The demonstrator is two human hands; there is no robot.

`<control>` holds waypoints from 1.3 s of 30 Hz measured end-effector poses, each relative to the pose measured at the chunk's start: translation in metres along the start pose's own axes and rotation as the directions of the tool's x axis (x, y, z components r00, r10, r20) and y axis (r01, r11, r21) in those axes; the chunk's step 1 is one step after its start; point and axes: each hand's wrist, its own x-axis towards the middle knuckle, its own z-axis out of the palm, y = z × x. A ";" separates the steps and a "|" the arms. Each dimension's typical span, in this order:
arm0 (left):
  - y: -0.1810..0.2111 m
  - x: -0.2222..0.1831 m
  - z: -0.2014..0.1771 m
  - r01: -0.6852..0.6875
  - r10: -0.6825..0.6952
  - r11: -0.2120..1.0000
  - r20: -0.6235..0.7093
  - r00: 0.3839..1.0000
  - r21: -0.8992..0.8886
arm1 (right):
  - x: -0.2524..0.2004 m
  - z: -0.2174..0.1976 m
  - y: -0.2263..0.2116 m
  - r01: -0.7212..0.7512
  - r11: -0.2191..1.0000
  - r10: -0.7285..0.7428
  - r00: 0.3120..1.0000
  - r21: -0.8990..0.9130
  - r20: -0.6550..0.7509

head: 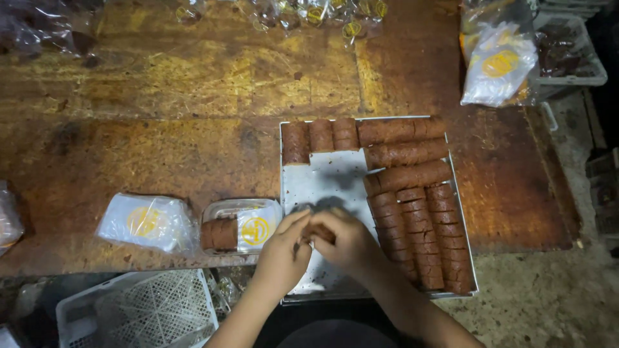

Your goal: Packaging small brown pastries from a tray into a plastic container

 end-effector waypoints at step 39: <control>-0.098 -0.033 -0.033 0.345 -0.351 0.931 0.025 0.936 0.121 | 0.082 -0.064 0.096 -0.066 0.784 0.075 0.997 -0.617 -0.011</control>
